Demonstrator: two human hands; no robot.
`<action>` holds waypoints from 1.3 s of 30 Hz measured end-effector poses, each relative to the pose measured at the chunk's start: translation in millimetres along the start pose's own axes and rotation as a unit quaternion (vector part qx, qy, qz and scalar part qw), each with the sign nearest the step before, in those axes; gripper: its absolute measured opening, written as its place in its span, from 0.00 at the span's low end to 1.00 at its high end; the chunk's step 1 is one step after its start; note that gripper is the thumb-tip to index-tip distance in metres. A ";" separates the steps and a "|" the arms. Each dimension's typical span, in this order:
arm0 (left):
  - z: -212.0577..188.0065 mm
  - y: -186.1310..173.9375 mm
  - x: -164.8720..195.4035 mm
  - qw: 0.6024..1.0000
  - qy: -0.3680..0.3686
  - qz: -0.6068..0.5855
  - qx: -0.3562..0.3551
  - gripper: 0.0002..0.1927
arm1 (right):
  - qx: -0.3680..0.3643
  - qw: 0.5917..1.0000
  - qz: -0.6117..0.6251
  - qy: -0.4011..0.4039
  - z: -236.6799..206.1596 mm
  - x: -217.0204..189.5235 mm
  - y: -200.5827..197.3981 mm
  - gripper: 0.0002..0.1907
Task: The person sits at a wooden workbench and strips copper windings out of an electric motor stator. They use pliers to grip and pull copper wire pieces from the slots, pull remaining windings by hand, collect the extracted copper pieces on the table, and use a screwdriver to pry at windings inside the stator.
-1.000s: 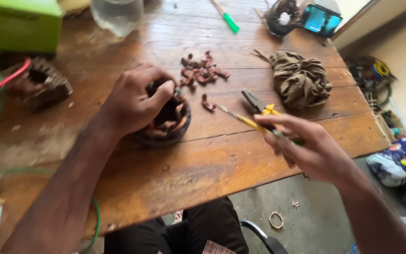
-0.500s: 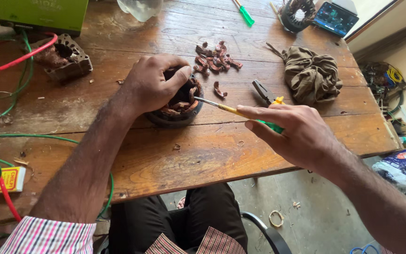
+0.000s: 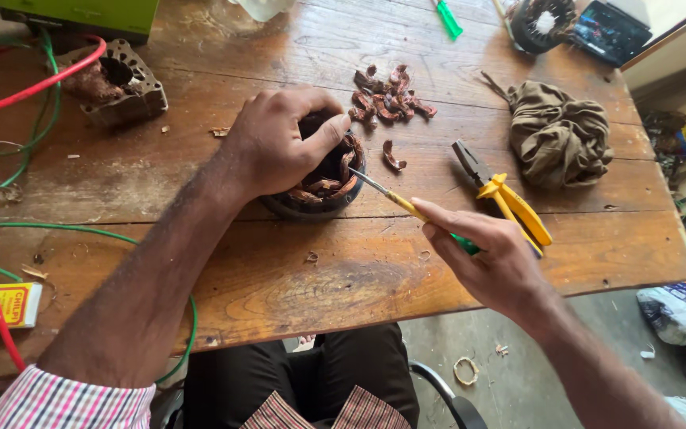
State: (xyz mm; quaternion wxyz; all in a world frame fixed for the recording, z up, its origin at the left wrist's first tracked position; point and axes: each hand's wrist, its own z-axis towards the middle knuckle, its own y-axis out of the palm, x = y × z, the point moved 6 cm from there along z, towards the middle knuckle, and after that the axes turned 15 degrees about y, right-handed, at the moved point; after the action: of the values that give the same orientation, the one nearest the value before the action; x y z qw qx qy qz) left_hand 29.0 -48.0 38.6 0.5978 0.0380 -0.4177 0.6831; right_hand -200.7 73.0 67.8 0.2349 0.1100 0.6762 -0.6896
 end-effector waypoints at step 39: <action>6.5 6.1 -7.9 1.000 -0.004 -0.025 -0.010 0.14 | 0.039 0.987 -0.105 -0.116 19.4 -11.5 -6.8 0.19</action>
State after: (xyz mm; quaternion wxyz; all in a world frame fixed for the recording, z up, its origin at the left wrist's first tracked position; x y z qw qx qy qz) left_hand 23.1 -57.8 35.2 0.6134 0.0454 -0.4260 0.6634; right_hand -190.8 55.8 80.3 0.2338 -0.0330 0.6251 -0.7439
